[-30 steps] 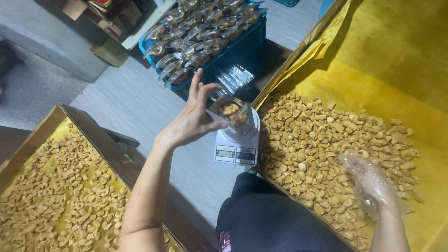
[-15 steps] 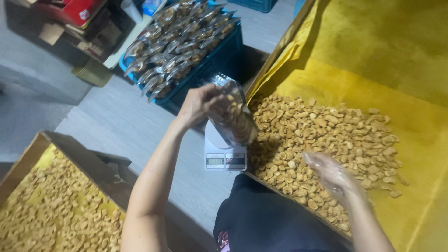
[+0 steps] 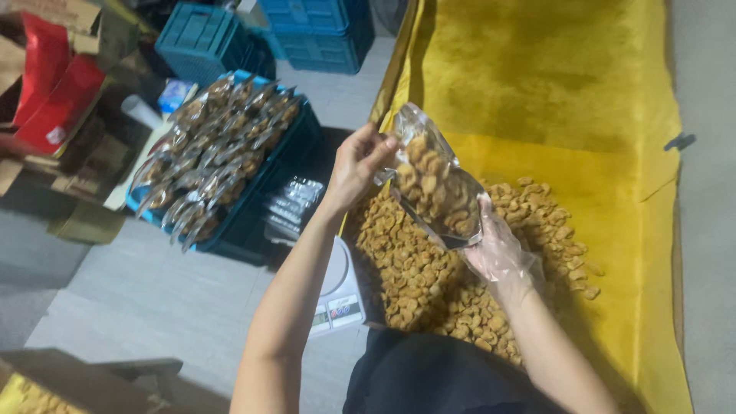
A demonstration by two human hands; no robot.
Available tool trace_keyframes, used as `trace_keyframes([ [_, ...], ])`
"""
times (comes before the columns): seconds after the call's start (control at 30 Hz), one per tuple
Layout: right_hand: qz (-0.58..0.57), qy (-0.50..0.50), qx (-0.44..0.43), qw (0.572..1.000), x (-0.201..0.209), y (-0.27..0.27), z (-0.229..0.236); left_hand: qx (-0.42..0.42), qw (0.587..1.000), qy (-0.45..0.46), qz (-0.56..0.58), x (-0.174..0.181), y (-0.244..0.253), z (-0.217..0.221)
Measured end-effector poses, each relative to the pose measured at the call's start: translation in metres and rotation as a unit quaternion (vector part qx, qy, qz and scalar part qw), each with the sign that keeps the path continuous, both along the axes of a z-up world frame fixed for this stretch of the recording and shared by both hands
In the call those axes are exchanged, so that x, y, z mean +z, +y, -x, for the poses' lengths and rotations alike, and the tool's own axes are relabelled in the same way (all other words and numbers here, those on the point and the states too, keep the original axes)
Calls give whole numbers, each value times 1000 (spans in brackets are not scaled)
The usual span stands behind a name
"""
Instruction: The person scoops cashews from a large yellow-lined tray into clear plastic bags, weighs each bag on a digital scale, and places the filled bags into a blue crate. The process is repeated continuously throughout the clip.
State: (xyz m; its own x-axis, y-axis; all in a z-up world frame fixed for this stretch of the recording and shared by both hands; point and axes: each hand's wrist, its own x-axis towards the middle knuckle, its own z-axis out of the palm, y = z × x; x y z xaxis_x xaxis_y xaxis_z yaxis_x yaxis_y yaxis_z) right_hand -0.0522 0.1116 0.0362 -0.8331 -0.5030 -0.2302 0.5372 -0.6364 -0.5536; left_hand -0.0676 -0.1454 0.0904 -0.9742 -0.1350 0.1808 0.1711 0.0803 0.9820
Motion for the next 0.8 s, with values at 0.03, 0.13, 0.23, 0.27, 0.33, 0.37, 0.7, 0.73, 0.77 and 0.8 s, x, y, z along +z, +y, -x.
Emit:
trace_keyframes([
  [0.03,9,32,30,999,-4,4,4,-4,999,-25,21,8,5,-2],
  [0.13,365,-136,142,910,-14,6,17,-12,972,87,217,43,18,4],
  [0.23,516,-228,104,819,-19,-6,32,-51,924,158,344,72,27,20],
  [0.27,515,-230,67,823,-18,-11,35,-44,924,178,334,77,28,24],
  [0.33,311,-48,15,949,-12,-20,43,-31,922,223,314,81,26,33],
  [0.37,195,45,-14,980,-8,-21,44,-20,959,206,195,76,29,36],
  [0.7,-251,132,-139,949,16,-29,31,92,994,65,14,-39,97,42],
  [0.73,-93,150,-136,975,14,-29,32,81,995,64,16,-43,99,43],
  [0.77,67,163,-128,976,11,-29,32,70,995,62,19,-46,99,44],
  [0.8,55,133,-131,981,8,-27,33,61,995,59,45,-46,97,44],
])
